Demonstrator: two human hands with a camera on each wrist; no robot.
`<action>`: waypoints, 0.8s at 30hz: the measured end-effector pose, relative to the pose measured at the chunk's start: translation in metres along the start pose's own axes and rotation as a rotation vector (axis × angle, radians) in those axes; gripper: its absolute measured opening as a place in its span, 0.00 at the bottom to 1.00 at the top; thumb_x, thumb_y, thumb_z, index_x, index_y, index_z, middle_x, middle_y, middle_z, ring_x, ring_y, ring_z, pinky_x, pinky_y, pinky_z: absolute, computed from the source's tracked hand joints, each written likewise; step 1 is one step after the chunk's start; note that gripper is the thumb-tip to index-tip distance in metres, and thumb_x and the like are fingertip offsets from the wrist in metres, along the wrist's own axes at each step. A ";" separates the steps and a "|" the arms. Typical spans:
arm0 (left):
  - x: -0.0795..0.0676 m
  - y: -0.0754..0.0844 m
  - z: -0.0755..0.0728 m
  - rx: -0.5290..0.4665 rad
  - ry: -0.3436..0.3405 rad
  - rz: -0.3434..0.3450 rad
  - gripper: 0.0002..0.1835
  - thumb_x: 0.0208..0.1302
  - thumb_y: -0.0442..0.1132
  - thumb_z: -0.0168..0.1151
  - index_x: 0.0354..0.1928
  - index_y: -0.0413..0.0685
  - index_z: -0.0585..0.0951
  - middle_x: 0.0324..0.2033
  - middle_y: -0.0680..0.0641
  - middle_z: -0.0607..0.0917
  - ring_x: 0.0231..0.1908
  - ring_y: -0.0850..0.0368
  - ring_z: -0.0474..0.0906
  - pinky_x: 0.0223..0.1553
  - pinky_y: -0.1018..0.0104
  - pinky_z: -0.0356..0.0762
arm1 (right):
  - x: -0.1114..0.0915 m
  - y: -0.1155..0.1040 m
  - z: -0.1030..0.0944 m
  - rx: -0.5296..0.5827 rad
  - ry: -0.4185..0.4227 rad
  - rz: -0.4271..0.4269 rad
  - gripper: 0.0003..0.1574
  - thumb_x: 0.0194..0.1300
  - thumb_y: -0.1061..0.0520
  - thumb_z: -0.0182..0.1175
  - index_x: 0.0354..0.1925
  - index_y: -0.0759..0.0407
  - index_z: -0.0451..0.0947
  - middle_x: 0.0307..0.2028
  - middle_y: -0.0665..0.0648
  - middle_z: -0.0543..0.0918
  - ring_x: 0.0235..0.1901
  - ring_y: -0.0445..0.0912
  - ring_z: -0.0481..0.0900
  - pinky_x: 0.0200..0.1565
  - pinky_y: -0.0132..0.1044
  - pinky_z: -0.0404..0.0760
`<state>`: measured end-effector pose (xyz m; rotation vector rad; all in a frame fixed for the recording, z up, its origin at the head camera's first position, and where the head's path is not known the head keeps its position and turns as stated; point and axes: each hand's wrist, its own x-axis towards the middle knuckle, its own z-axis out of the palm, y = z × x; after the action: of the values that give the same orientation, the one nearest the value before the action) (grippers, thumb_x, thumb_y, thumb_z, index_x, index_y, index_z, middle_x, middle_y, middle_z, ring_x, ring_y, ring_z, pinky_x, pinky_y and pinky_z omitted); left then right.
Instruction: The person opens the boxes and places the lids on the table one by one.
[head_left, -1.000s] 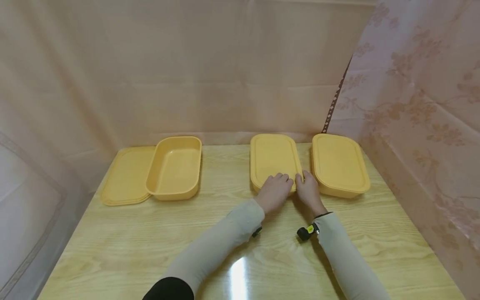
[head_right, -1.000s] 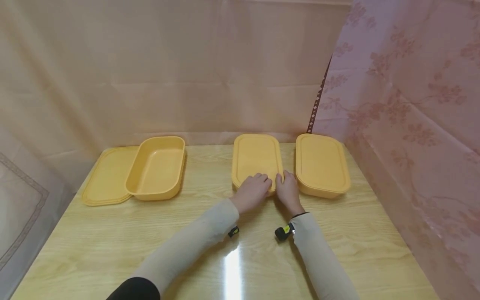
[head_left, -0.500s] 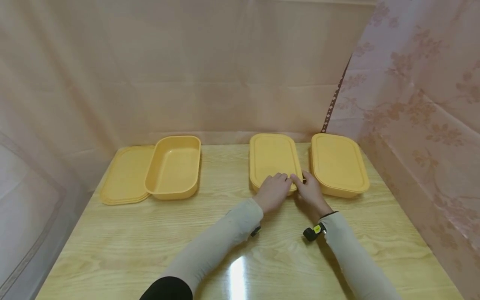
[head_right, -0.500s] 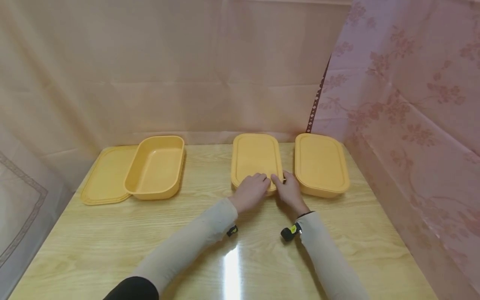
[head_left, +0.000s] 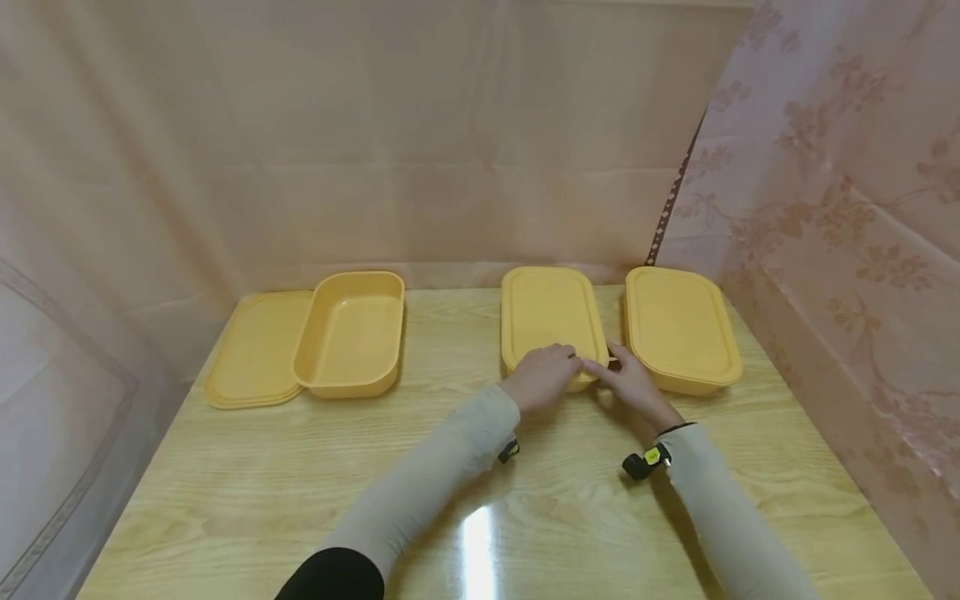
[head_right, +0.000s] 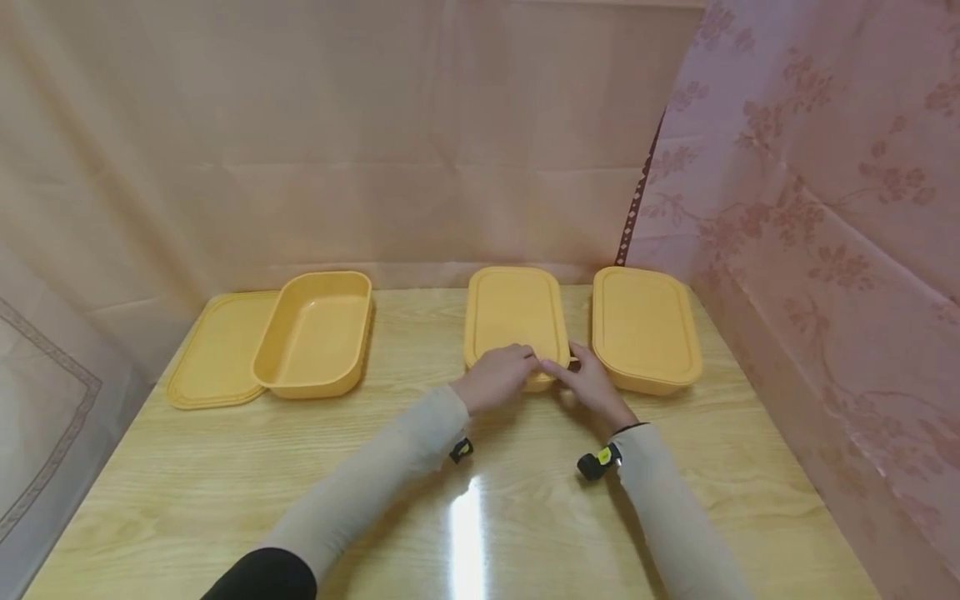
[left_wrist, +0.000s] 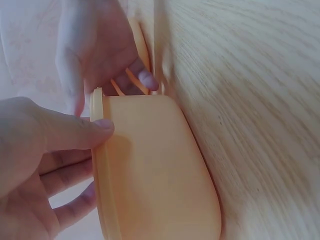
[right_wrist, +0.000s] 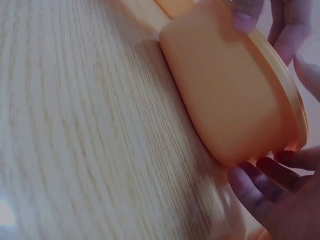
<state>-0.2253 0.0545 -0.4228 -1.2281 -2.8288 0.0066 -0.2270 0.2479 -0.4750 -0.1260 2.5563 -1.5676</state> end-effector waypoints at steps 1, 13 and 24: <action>0.000 0.000 -0.001 -0.022 -0.005 0.003 0.15 0.70 0.35 0.56 0.55 0.54 0.82 0.47 0.53 0.83 0.47 0.60 0.79 0.44 0.69 0.81 | -0.001 0.001 -0.001 0.002 -0.008 0.004 0.43 0.68 0.46 0.60 0.71 0.65 0.58 0.56 0.69 0.75 0.38 0.37 0.79 0.42 0.32 0.82; 0.001 0.001 -0.004 -0.019 -0.014 0.004 0.11 0.68 0.36 0.59 0.50 0.52 0.84 0.47 0.53 0.84 0.46 0.60 0.80 0.43 0.69 0.81 | -0.004 0.007 -0.006 -0.061 -0.047 -0.037 0.59 0.55 0.51 0.73 0.75 0.61 0.52 0.60 0.66 0.73 0.52 0.54 0.77 0.51 0.33 0.73; -0.003 0.014 0.004 0.094 0.063 -0.070 0.10 0.68 0.45 0.60 0.47 0.51 0.83 0.44 0.53 0.83 0.44 0.59 0.80 0.39 0.67 0.80 | -0.003 0.014 0.006 -0.151 0.055 -0.052 0.42 0.52 0.55 0.75 0.62 0.63 0.69 0.47 0.63 0.78 0.36 0.44 0.77 0.37 0.29 0.76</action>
<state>-0.2134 0.0619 -0.4273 -1.0912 -2.7805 0.0943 -0.2227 0.2498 -0.4896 -0.1692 2.7336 -1.4128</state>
